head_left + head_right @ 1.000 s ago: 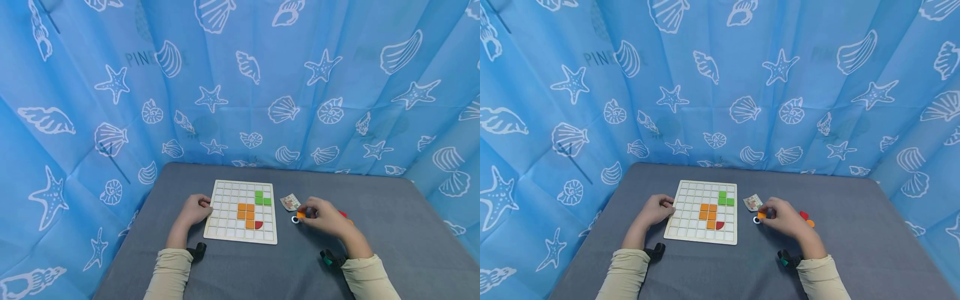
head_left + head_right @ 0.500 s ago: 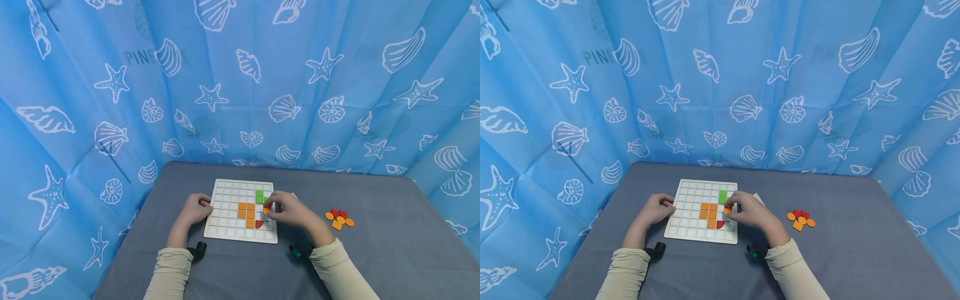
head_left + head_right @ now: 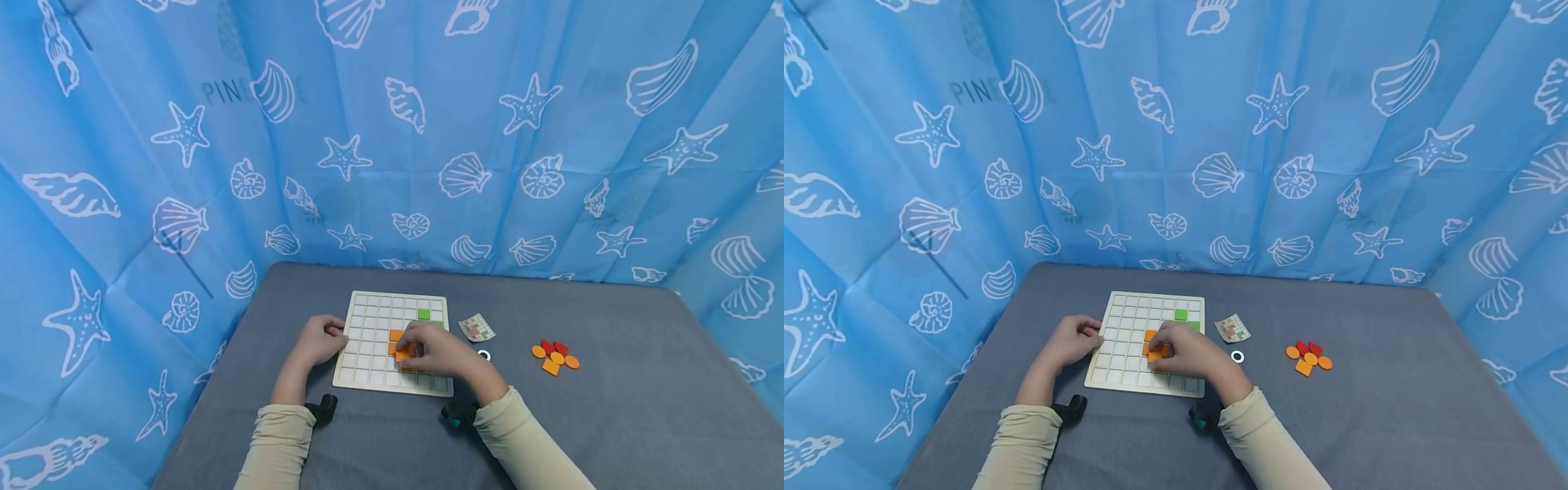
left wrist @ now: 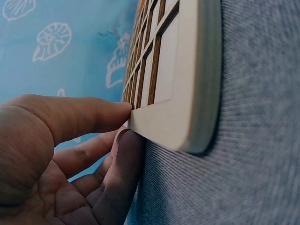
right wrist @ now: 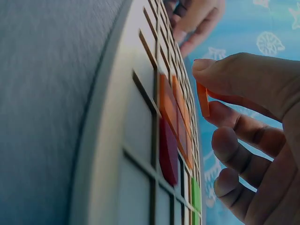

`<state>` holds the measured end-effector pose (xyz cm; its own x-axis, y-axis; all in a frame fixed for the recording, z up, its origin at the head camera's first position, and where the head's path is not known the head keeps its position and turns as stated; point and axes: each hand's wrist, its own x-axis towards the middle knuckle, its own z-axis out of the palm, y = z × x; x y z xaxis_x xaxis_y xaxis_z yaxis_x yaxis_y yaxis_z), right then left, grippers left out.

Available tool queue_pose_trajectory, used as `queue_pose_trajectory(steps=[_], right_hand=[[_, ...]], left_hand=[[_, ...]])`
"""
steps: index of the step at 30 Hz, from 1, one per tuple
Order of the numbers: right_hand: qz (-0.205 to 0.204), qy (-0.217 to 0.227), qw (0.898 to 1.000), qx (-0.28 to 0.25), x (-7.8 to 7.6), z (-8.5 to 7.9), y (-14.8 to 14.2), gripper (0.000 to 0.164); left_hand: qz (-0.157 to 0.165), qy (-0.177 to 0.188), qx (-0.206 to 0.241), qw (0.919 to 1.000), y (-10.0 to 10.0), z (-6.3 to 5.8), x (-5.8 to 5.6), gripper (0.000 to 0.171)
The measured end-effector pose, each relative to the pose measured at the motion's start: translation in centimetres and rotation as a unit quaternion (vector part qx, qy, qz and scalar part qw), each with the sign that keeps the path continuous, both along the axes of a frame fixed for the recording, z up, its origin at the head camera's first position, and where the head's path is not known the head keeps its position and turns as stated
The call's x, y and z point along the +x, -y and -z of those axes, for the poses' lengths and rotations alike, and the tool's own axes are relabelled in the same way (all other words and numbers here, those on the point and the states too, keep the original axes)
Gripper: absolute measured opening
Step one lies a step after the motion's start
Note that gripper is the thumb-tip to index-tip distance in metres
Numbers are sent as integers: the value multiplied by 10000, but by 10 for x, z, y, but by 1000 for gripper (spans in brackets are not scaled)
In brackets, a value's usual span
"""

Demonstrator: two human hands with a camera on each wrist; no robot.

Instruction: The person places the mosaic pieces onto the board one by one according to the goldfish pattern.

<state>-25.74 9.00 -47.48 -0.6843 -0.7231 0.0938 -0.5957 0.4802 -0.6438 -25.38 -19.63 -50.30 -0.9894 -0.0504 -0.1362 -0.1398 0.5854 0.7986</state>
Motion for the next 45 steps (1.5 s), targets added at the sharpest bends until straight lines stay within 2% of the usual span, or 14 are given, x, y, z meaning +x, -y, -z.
queue_pose_trajectory(steps=[7, 12, 22, 45], right_hand=[[-135, -55, 9998, 95, 0, 7, 12, 16], [-82, 65, 9998, 169, 2, 9, 15, 14], [70, -84, 9989, 466, 4, 11, 19, 8], [79, -247, 9984, 494, 4, 13, 19, 8]], left_hand=[[11, 17, -6, 10000, 0, 0, -2, 30], [0, 5, -13, 10000, 0, 1, -1, 30], [4, 18, 30, 10000, 1, 2, -2, 30], [4, 20, -40, 10000, 1, 2, -3, 30]])
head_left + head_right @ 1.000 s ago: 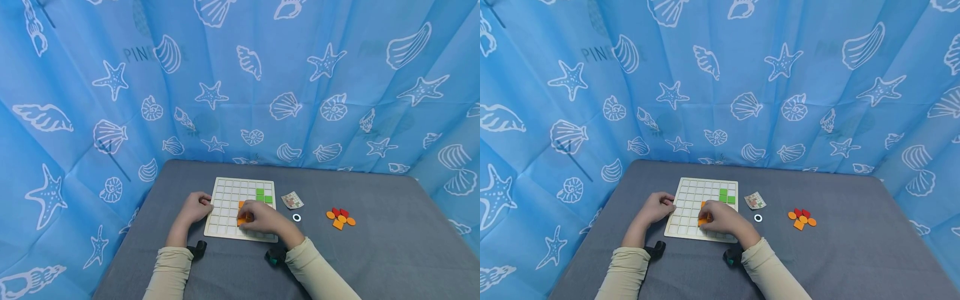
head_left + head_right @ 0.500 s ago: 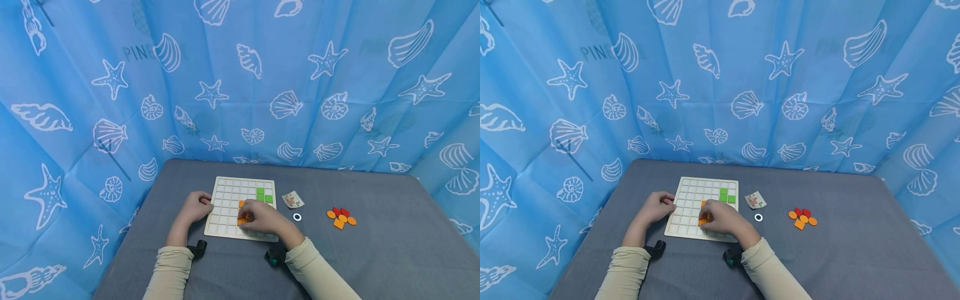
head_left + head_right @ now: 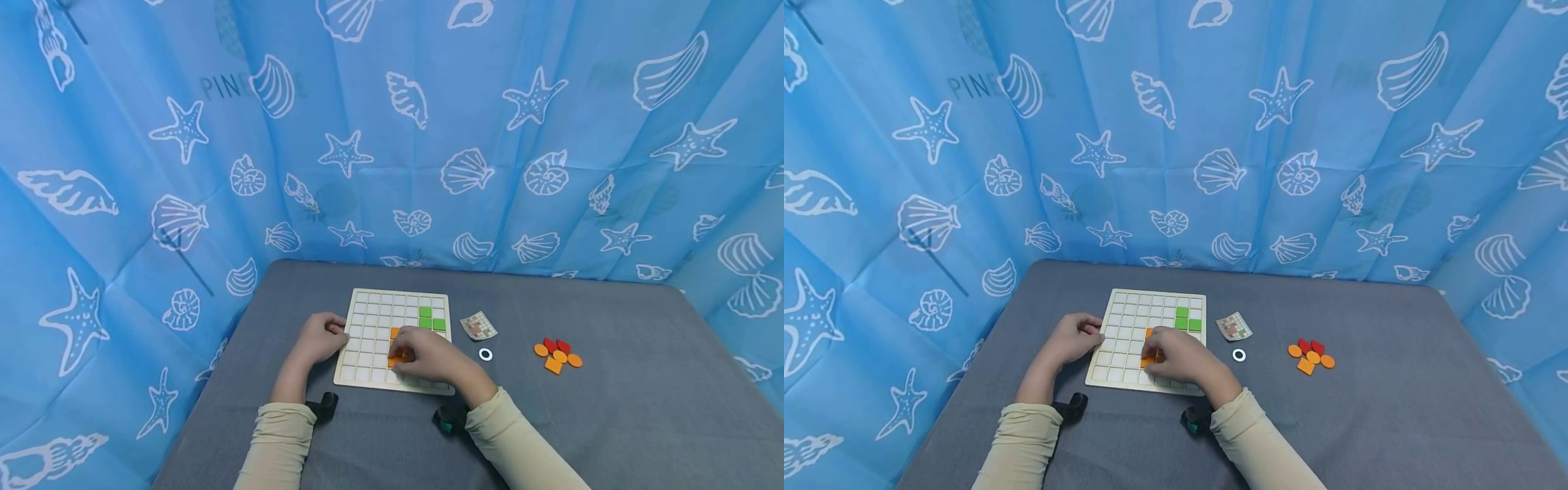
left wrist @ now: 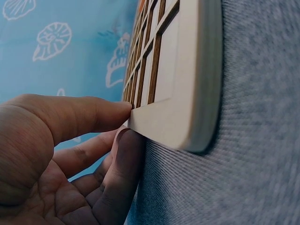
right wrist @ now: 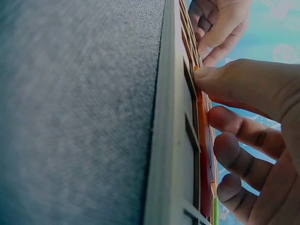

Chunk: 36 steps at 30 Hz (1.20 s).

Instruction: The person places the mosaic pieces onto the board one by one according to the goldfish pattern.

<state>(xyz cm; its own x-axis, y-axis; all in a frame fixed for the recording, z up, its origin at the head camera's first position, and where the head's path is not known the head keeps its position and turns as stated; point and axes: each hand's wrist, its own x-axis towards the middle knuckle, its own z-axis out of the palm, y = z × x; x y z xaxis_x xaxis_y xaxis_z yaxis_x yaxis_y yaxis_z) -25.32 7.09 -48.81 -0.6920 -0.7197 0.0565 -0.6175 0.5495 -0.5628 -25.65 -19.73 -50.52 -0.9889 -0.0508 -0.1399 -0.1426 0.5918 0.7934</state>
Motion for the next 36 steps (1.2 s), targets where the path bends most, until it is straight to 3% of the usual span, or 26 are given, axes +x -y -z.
queue_pose_trajectory(steps=[9, 16, 29, 36], right_hand=[[39, -72, 9999, -101, -2, -6, -5, 8], [351, -2, 9984, -443, 0, -19, -33, 11], [1803, -309, 9823, -411, 1, -21, -154, 13], [2585, -202, 9657, 112, 14, -23, -221, 17]], left_hand=[[9, -49, -1, 10000, 1, -4, 1, 30], [20, -17, 20, 10000, 0, -2, 2, 30], [57, 18, 94, 9999, 1, -2, 2, 30], [62, -25, 106, 9999, 0, -2, 1, 31]])
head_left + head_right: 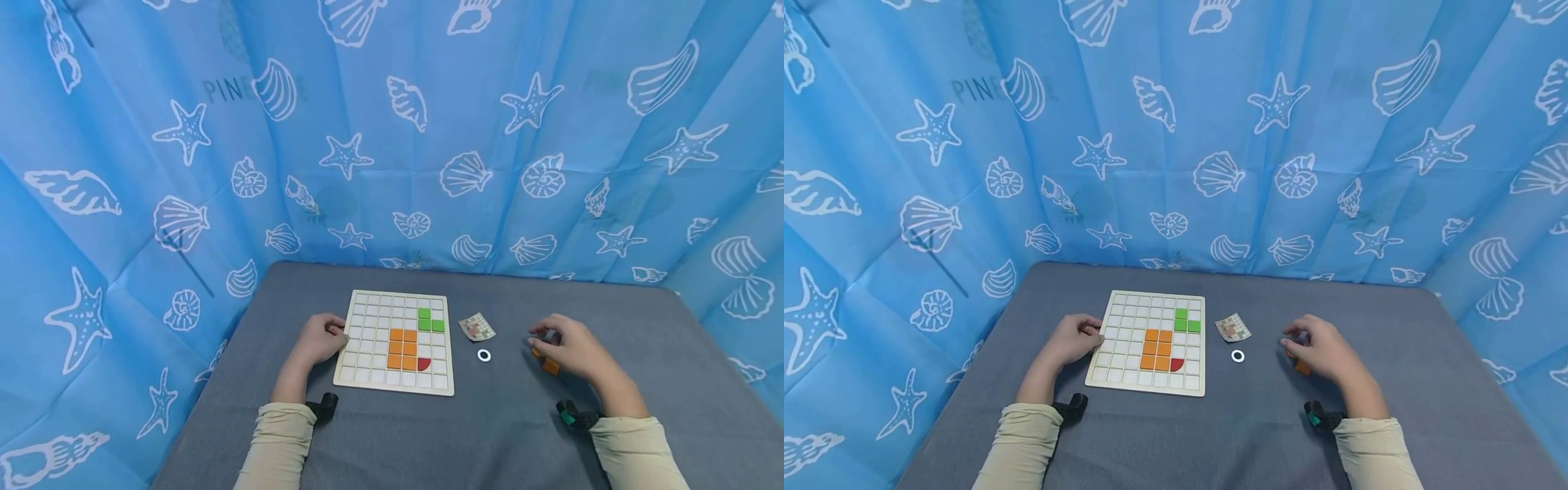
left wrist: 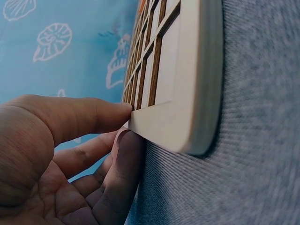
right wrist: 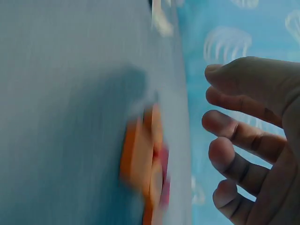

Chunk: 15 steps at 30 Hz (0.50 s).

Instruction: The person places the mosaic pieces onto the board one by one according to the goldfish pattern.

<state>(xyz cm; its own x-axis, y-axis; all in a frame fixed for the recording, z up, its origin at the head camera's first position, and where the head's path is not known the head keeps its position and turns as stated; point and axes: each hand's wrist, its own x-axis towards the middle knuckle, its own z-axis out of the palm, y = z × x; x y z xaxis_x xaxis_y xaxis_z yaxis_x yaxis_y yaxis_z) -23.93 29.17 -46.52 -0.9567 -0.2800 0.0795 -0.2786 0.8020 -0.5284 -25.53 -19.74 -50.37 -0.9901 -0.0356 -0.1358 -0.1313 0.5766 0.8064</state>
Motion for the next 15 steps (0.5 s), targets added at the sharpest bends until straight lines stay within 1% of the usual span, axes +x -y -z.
queue_pose_trajectory(steps=[4, 7, 11, 15], right_hand=[[340, 163, 9991, 209, 5, 5, -31, 20], [545, 142, 9978, 349, 6, 9, -47, 23], [753, 112, 9961, 451, 5, 13, -57, 25], [784, 182, 9959, 423, 2, 16, -59, 24]], left_hand=[[-7, 0, -61, 10000, 0, 0, 0, 31], [-14, -3, -67, 10000, 0, 0, 0, 31], [-35, 6, -71, 10000, -1, -1, 0, 30], [-48, 18, -100, 9999, -2, -2, 0, 30]])
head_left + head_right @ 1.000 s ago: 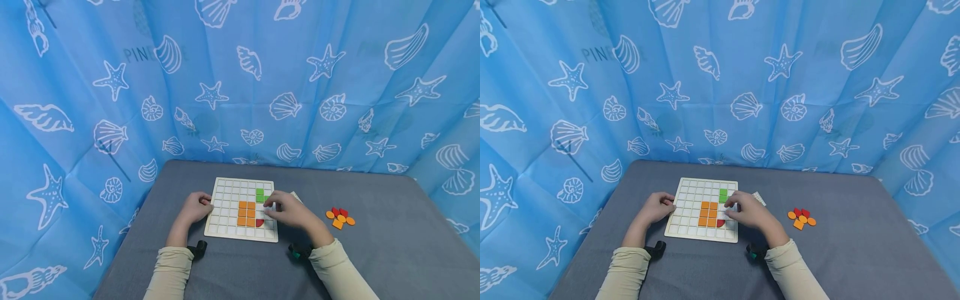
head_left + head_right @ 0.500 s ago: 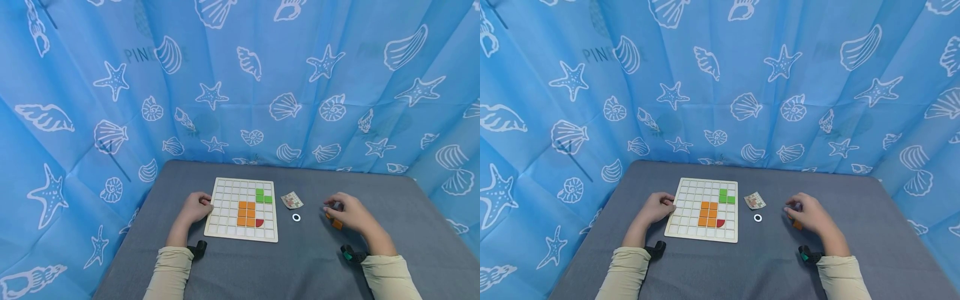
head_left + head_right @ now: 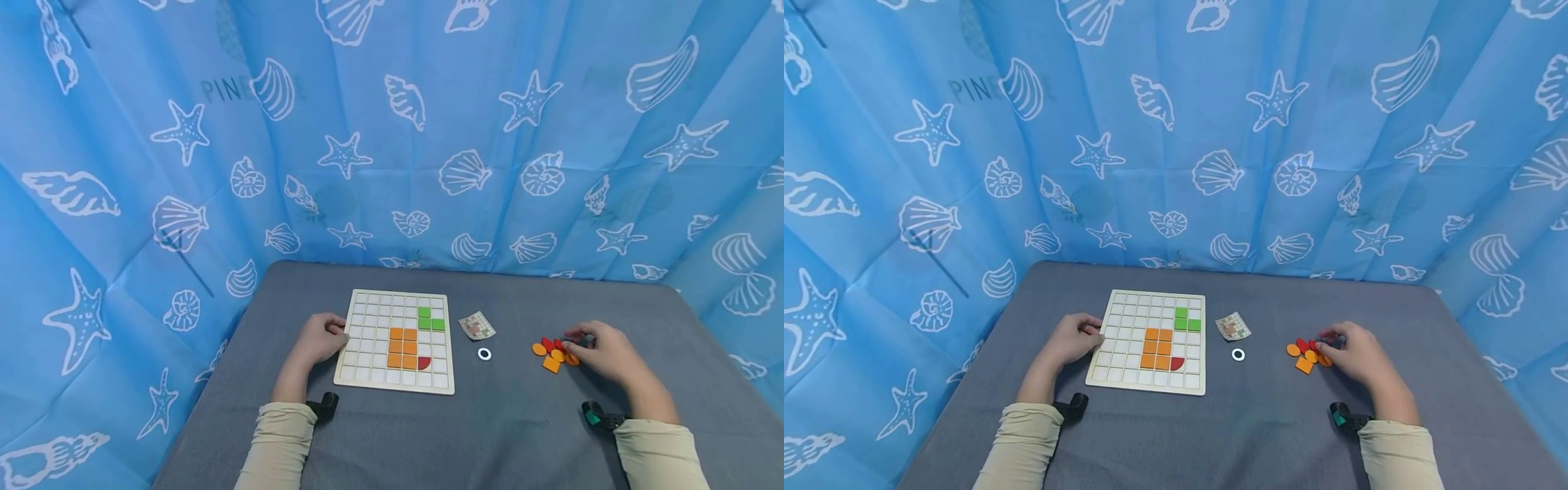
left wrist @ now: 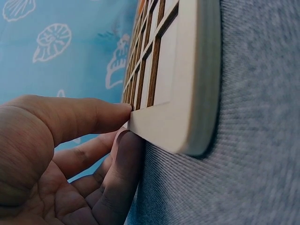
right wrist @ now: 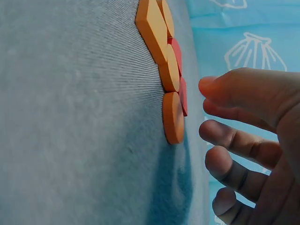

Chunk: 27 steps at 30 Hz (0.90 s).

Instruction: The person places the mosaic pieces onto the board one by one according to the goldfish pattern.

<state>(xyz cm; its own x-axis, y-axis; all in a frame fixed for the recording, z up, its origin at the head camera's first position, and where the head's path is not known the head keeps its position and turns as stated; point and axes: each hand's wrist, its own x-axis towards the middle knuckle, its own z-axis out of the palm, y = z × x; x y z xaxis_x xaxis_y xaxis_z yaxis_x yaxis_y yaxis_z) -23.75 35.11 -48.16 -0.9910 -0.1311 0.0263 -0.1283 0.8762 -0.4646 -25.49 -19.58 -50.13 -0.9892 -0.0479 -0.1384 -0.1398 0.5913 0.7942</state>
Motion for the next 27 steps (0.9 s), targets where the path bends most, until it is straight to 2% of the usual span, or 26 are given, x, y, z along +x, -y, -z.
queue_pose_trajectory(steps=[12, 27], right_hand=[[15, 238, 9996, -136, -8, 4, 3, 27], [52, 351, 9994, -24, -8, 2, 11, 29]], left_hand=[[-26, 0, -12, 10000, 1, 0, 0, 30], [13, 36, 17, 10000, 2, 0, 0, 31]])
